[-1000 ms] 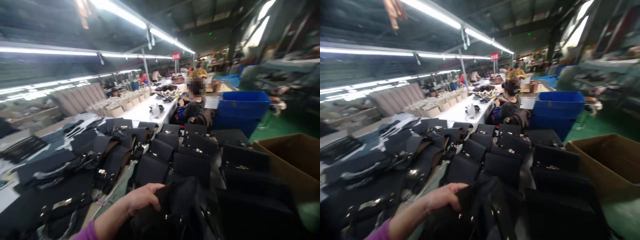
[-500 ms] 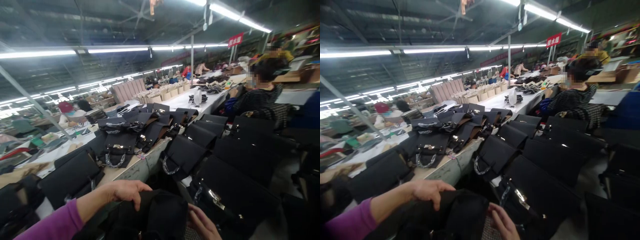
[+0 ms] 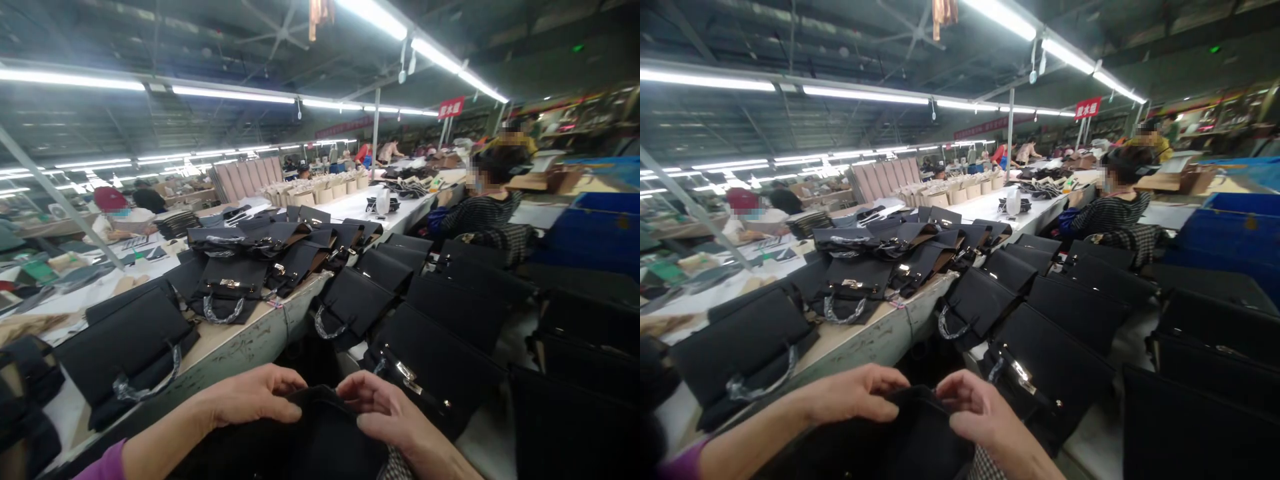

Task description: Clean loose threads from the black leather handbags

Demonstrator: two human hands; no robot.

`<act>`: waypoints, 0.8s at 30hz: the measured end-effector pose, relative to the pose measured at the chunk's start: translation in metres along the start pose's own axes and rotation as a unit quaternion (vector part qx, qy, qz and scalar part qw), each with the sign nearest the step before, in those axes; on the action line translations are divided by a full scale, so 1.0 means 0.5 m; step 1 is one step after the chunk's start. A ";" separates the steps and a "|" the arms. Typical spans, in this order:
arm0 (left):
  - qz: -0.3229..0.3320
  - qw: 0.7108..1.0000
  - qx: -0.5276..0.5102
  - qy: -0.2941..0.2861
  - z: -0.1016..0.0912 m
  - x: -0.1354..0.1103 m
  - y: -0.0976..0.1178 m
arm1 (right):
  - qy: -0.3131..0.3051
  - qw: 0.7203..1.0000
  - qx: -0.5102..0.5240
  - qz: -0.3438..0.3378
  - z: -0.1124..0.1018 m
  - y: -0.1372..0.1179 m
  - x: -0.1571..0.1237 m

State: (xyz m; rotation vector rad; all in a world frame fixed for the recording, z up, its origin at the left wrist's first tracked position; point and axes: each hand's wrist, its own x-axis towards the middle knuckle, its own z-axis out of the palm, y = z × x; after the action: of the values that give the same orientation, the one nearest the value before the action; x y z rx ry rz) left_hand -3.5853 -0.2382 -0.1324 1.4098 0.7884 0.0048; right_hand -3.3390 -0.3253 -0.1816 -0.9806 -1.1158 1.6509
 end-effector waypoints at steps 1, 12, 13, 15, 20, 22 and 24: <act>0.008 0.999 0.035 0.002 0.007 0.004 -0.001 | -0.016 0.999 -0.028 0.007 0.001 0.000 -0.002; 0.056 0.953 0.266 0.133 0.064 0.006 0.012 | -0.001 0.983 -0.182 -0.001 0.043 0.007 0.002; 0.073 0.942 0.290 0.149 0.067 0.005 0.015 | 0.018 0.976 -0.218 -0.021 0.046 0.006 0.000; 0.110 0.922 0.326 0.175 0.073 0.007 0.016 | 0.050 0.956 -0.283 -0.053 0.050 0.006 -0.005; 0.156 0.909 0.345 0.172 0.078 0.024 -0.005 | 0.069 0.919 -0.382 -0.069 0.045 0.018 -0.010; 0.160 0.909 0.349 0.162 0.077 0.033 -0.011 | 0.072 0.907 -0.410 -0.063 0.041 0.024 -0.008; 0.163 0.909 0.349 0.160 0.074 0.043 -0.015 | 0.080 0.898 -0.428 -0.061 0.040 0.029 -0.001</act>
State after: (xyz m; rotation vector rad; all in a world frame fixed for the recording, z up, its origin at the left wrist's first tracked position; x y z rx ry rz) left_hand -3.5544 -0.2621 -0.1510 2.2556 0.8521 0.2380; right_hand -3.3606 -0.3338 -0.1899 -1.5118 -1.7943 0.9186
